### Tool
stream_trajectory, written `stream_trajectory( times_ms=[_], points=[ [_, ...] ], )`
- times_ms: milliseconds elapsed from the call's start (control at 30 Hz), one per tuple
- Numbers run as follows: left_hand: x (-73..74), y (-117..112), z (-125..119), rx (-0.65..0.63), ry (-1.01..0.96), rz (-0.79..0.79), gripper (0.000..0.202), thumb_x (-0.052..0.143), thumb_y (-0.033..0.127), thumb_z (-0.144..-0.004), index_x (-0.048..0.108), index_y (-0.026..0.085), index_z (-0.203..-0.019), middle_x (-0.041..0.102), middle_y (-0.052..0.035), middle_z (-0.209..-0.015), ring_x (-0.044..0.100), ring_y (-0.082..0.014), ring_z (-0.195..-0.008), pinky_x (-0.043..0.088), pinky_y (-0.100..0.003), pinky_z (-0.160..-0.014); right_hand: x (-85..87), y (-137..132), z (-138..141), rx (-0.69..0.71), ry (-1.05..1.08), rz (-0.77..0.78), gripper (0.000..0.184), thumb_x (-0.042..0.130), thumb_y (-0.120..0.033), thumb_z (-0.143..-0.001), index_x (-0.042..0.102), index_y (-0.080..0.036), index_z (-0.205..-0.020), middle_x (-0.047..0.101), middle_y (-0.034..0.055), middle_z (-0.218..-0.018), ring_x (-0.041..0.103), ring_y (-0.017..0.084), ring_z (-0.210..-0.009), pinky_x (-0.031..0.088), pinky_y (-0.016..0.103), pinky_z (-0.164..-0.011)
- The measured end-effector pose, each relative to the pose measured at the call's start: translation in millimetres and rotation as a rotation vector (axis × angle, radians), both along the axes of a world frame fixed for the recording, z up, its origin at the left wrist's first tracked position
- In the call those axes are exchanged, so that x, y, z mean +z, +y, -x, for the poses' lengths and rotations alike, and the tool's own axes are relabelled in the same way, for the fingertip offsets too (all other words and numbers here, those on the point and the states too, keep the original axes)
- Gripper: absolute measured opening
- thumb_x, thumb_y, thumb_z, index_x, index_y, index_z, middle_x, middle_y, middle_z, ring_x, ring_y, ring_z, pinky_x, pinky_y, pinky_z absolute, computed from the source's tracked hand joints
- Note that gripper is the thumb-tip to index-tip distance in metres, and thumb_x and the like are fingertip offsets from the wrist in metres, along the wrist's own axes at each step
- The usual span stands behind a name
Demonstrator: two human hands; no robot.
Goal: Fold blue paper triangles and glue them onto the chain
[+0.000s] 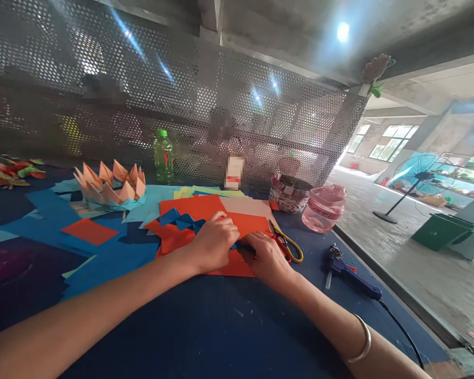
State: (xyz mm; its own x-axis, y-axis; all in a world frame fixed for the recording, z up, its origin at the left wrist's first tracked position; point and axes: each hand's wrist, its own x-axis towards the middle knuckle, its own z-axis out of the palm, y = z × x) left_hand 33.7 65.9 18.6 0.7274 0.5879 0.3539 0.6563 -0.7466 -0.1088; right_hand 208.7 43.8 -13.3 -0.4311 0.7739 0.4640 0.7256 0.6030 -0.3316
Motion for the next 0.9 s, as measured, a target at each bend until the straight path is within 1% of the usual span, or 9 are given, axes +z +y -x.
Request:
stream_trajectory(
  times_ms=[133, 200, 300, 367, 433, 533, 667, 800, 900],
  points=[
    [0.7, 3, 1, 0.049, 0.05, 0.006, 0.018, 0.053, 0.003, -0.067, 0.064, 0.015, -0.073, 0.069, -0.0073, -0.076, 0.061, -0.024, -0.086, 0.04, -0.041, -0.092, 1.0, 5, 5, -0.042, 0.012, 0.038, 0.013, 0.064, -0.006, -0.081, 0.064, -0.018, -0.085, 0.069, 0.0048, -0.081, 0.064, 0.02, -0.08, 0.044, 0.029, -0.071],
    [0.7, 8, 4, 0.084, 0.073, 0.011, 0.02, 0.052, 0.002, -0.068, 0.065, 0.015, -0.076, 0.07, -0.0081, -0.079, 0.062, -0.0249, -0.088, 0.04, -0.042, -0.091, 2.4, 8, 7, -0.072, 0.052, 0.081, 0.016, 0.065, -0.009, -0.081, 0.063, -0.018, -0.094, 0.071, 0.0059, -0.088, 0.065, 0.021, -0.086, 0.046, 0.031, -0.075],
    [-0.3, 17, 10, 0.12, 0.098, 0.011, 0.021, 0.051, 0.001, -0.068, 0.066, 0.014, -0.076, 0.07, -0.011, -0.079, 0.063, -0.0272, -0.089, 0.041, -0.043, -0.088, 2.5, 13, 4, -0.11, 0.127, 0.153, 0.044, 0.071, -0.017, -0.078, 0.053, -0.018, -0.119, 0.069, 0.0096, -0.108, 0.063, 0.024, -0.103, 0.047, 0.036, -0.086],
    [-1.3, 24, 14, 0.141, 0.117, 0.011, 0.022, 0.051, 0.0, -0.068, 0.066, 0.014, -0.075, 0.07, -0.012, -0.08, 0.063, -0.0283, -0.089, 0.04, -0.044, -0.088, 0.3, 16, 0, -0.139, 0.146, 0.178, 0.056, 0.072, -0.021, -0.077, 0.047, -0.018, -0.127, 0.064, 0.0121, -0.118, 0.06, 0.025, -0.111, 0.047, 0.039, -0.091],
    [-2.1, 29, 17, 0.156, 0.128, 0.013, 0.023, 0.05, 0.0, -0.069, 0.065, 0.015, -0.075, 0.071, -0.0115, -0.08, 0.064, -0.0283, -0.089, 0.039, -0.045, -0.09, -2.9, 18, -5, -0.162, 0.144, 0.189, 0.057, 0.071, -0.022, -0.077, 0.046, -0.018, -0.128, 0.062, 0.0127, -0.12, 0.059, 0.025, -0.113, 0.046, 0.04, -0.093],
    [-3.2, 34, 19, 0.166, 0.13, 0.019, 0.023, 0.048, -0.001, -0.069, 0.064, 0.015, -0.074, 0.071, -0.0108, -0.081, 0.064, -0.0281, -0.09, 0.039, -0.046, -0.092, -6.0, 18, -10, -0.183, 0.142, 0.195, 0.054, 0.067, -0.02, -0.078, 0.046, -0.018, -0.127, 0.062, 0.0124, -0.118, 0.059, 0.024, -0.112, 0.046, 0.04, -0.093],
    [-5.8, 37, 19, 0.177, 0.098, 0.016, 0.02, 0.049, 0.003, -0.072, 0.063, 0.016, -0.077, 0.071, -0.0112, -0.084, 0.064, -0.0286, -0.09, 0.04, -0.045, -0.089, -3.6, 15, -11, -0.181, 0.15, 0.195, 0.051, 0.063, -0.019, -0.079, 0.046, -0.019, -0.127, 0.063, 0.0112, -0.117, 0.059, 0.024, -0.112, 0.046, 0.041, -0.094],
    [-10.0, 41, 19, 0.184, 0.031, -0.001, 0.019, 0.049, 0.006, -0.077, 0.062, 0.016, -0.086, 0.07, -0.0112, -0.091, 0.063, -0.0283, -0.092, 0.041, -0.043, -0.087, -0.4, 12, -9, -0.177, 0.138, 0.204, 0.052, 0.063, -0.018, -0.079, 0.046, -0.019, -0.128, 0.063, 0.0103, -0.118, 0.058, 0.024, -0.112, 0.046, 0.041, -0.094],
    [-12.6, 44, 21, 0.187, -0.025, -0.025, 0.023, 0.049, 0.008, -0.08, 0.061, 0.014, -0.098, 0.068, -0.0125, -0.102, 0.061, -0.0292, -0.1, 0.041, -0.043, -0.09, -0.6, 10, -10, -0.173, 0.133, 0.2, 0.052, 0.064, -0.017, -0.079, 0.046, -0.018, -0.127, 0.062, 0.0104, -0.118, 0.058, 0.025, -0.112, 0.045, 0.041, -0.094]
  ],
)
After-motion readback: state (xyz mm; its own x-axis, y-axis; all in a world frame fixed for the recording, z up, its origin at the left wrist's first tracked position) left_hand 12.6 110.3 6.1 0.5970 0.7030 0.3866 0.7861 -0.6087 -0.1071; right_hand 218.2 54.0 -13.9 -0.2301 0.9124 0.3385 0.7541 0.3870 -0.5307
